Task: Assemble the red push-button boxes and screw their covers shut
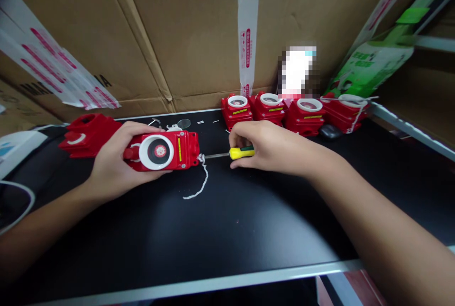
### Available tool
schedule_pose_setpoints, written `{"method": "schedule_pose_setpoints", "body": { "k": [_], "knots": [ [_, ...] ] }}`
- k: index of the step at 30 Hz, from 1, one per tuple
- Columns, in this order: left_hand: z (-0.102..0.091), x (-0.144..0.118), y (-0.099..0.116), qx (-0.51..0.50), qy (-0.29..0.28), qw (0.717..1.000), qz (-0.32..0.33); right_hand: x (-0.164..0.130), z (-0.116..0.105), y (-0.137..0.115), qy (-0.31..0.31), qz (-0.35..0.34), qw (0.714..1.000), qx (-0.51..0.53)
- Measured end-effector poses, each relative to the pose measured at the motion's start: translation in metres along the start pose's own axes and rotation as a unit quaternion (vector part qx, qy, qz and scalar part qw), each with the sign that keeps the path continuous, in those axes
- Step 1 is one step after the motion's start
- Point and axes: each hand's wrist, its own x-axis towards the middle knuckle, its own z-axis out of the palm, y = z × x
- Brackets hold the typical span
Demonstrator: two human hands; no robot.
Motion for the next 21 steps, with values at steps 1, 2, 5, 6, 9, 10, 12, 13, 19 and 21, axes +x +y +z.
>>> {"method": "schedule_pose_setpoints", "body": {
  "k": [1, 2, 5, 6, 9, 10, 12, 13, 19, 21],
  "knots": [
    [0.0005, -0.0003, -0.0007, -0.006, -0.004, 1.000, -0.007, -0.0003, 0.0003, 0.0008, 0.011, -0.010, 1.000, -0.005],
    [0.0008, -0.0007, -0.0014, -0.010, -0.005, 1.000, -0.013, -0.0008, 0.0001, 0.0010, 0.019, -0.018, 1.000, -0.007],
    [0.0009, -0.0022, -0.0038, -0.014, 0.004, 0.999, -0.036, -0.0026, -0.0020, -0.0005, 0.030, -0.028, 0.999, 0.002],
    [0.0009, -0.0026, -0.0045, -0.017, 0.007, 0.999, -0.043, -0.0031, -0.0031, -0.0014, 0.031, -0.028, 0.999, 0.009],
    [0.0004, -0.0034, -0.0053, -0.030, 0.015, 0.998, -0.058, -0.0035, -0.0057, -0.0039, 0.023, -0.027, 0.999, 0.023],
    [0.0001, -0.0034, -0.0052, -0.032, 0.017, 0.998, -0.059, -0.0033, -0.0061, -0.0043, 0.018, -0.028, 0.999, 0.026],
    [-0.0008, -0.0028, -0.0047, -0.031, 0.024, 0.998, -0.053, -0.0025, -0.0059, -0.0043, 0.009, -0.032, 0.999, 0.027],
    [-0.0012, -0.0024, -0.0044, -0.030, 0.026, 0.998, -0.048, -0.0021, -0.0053, -0.0037, 0.005, -0.034, 0.999, 0.027],
    [-0.0010, -0.0016, -0.0030, -0.032, 0.001, 0.999, -0.039, -0.0018, -0.0009, 0.0022, 0.030, -0.044, 0.998, 0.015],
    [-0.0007, -0.0020, -0.0022, -0.031, -0.007, 0.999, -0.040, -0.0024, -0.0006, 0.0026, 0.048, -0.034, 0.998, 0.015]
  ]
}}
